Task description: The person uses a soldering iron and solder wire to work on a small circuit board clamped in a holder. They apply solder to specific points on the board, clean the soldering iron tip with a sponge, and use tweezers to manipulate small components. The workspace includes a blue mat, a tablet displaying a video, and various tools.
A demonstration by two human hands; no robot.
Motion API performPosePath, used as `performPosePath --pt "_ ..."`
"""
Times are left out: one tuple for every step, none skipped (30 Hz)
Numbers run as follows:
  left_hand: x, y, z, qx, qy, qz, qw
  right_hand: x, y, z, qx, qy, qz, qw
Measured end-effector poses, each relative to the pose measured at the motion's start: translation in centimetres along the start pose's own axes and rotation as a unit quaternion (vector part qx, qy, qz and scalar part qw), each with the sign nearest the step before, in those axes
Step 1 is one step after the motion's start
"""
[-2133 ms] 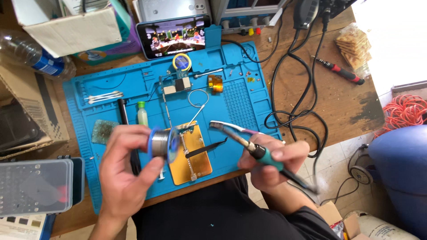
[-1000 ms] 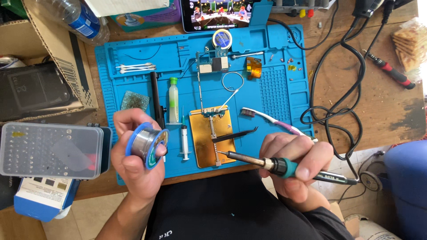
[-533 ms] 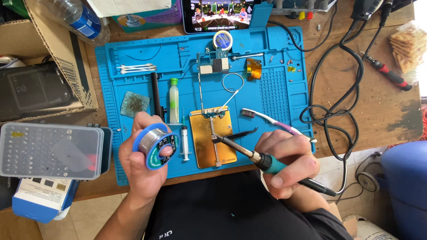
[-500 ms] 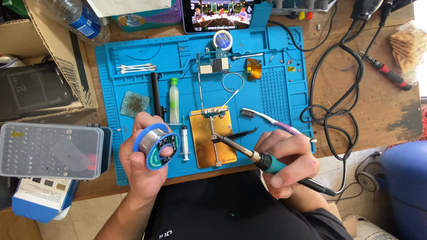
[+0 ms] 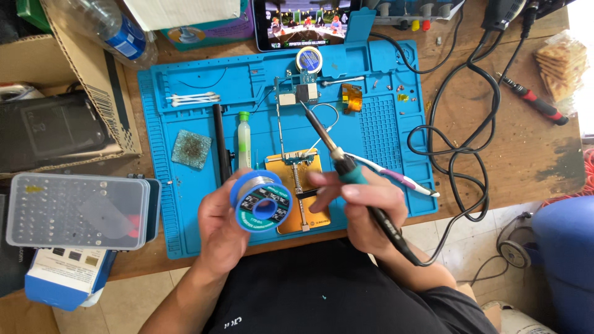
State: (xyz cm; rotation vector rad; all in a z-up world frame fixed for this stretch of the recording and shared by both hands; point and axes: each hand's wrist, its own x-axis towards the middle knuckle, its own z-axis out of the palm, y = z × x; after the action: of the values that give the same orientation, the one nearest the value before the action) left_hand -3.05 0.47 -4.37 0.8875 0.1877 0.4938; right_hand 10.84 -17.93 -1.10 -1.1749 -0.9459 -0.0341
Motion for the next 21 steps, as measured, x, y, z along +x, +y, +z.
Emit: performPosePath --pt "0.0 -0.2 -0.3 0.001 -0.003 0.002 1.000 -0.1 0.2 0.0 0.000 0.001 -0.003 1.000" --pt "0.0 -0.4 -0.6 0.000 -0.024 -0.017 1.000 -0.2 0.3 0.1 0.008 0.001 0.016 1.000" --pt "0.1 -0.7 -1.0 -0.003 -0.046 -0.035 0.998 -0.3 0.5 0.1 0.016 0.000 0.035 0.999" --pt "0.2 -0.5 -0.5 -0.003 -0.049 -0.034 0.998 -0.1 0.2 0.3 0.015 0.001 0.032 0.999" --pt "0.3 -0.4 -0.1 -0.011 -0.053 -0.047 0.997 0.0 0.0 0.6 0.019 -0.001 0.049 0.999" --pt "0.4 -0.2 0.3 -0.019 -0.056 -0.060 0.996 0.2 -0.3 0.8 0.024 -0.004 0.067 0.997" --pt "0.5 -0.3 0.3 -0.020 -0.059 -0.060 0.996 0.3 -0.1 0.9 0.022 -0.004 0.065 0.998" --pt "0.6 -0.4 0.3 -0.009 -0.067 -0.054 0.996 0.4 0.1 1.1 0.028 0.004 0.060 0.998" --pt "0.9 -0.5 0.3 0.001 -0.077 -0.046 0.996 0.7 0.4 1.1 0.032 0.012 0.055 0.998" --pt "0.8 -0.1 0.0 0.000 -0.082 -0.045 0.996 0.7 0.1 1.3 0.029 0.012 0.051 0.998" --pt "0.6 0.3 -0.3 0.055 -0.091 -0.059 0.993 0.7 -0.3 1.4 0.024 0.017 0.056 0.998" --pt "0.5 0.7 -0.6 0.111 -0.099 -0.073 0.986 0.7 -0.6 1.5 0.019 0.023 0.062 0.998" --pt "0.5 0.6 -0.5 0.110 -0.102 -0.071 0.986 0.7 -0.6 1.5 0.017 0.022 0.059 0.998" --pt "0.6 0.6 -0.3 0.102 -0.109 -0.070 0.986 0.7 -0.5 1.5 0.014 0.029 0.046 0.998" --pt "0.7 0.6 -0.2 0.095 -0.116 -0.068 0.986 0.8 -0.4 1.5 0.012 0.036 0.033 0.999" --pt "0.9 1.0 0.3 0.095 -0.118 -0.065 0.986 0.7 -0.4 1.5 0.011 0.035 0.029 0.999" --pt "1.0 1.4 0.8 0.084 -0.122 -0.079 0.986 0.6 -0.4 1.6 0.026 0.034 0.036 0.998" --pt "1.0 1.8 1.3 0.073 -0.126 -0.093 0.985 0.5 -0.4 1.7 0.042 0.033 0.043 0.998" --pt "1.1 2.0 1.4 0.073 -0.126 -0.092 0.985 0.4 -0.4 1.7 0.042 0.033 0.042 0.998" --pt "1.2 2.1 1.6 0.060 -0.130 -0.093 0.985 0.3 -0.3 1.7 0.043 0.031 0.044 0.998" --pt "1.3 2.2 1.7 0.047 -0.135 -0.094 0.985 0.2 -0.3 1.7 0.043 0.030 0.045 0.998"
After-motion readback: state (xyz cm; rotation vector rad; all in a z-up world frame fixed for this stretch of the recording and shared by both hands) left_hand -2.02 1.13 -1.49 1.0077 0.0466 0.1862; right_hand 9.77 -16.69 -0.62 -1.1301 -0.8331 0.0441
